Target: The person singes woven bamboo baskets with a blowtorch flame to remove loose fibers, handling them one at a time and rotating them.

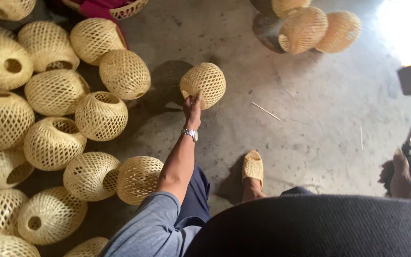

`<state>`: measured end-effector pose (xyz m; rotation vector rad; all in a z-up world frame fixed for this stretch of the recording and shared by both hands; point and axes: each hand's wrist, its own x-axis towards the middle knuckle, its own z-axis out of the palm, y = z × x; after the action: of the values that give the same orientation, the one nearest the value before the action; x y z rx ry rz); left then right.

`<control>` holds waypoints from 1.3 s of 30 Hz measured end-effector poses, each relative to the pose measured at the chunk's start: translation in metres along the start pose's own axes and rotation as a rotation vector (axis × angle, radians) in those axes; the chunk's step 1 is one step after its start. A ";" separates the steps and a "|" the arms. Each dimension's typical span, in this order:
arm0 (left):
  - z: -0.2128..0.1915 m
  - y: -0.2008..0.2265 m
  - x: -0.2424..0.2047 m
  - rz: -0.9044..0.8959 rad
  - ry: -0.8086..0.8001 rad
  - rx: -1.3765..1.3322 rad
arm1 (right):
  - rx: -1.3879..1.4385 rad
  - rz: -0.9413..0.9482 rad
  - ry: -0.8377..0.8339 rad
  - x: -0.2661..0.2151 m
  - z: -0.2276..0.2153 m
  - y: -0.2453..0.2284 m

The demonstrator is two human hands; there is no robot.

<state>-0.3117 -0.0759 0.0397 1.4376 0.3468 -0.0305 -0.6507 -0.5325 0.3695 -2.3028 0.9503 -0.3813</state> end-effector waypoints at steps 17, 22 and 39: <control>-0.044 0.047 -0.011 -0.129 -0.211 -0.193 | 0.107 0.025 -0.504 -0.045 0.087 -0.154; -0.081 0.096 -0.023 -0.114 -0.185 -0.424 | -0.045 -0.293 -0.769 -0.068 0.136 -0.192; -0.097 0.164 -0.071 -0.249 -0.243 -0.551 | -0.015 -0.444 -0.738 -0.105 0.090 -0.157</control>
<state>-0.3622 0.0285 0.2066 0.8283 0.3019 -0.2881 -0.5976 -0.3313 0.3966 -2.3657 0.0782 0.3007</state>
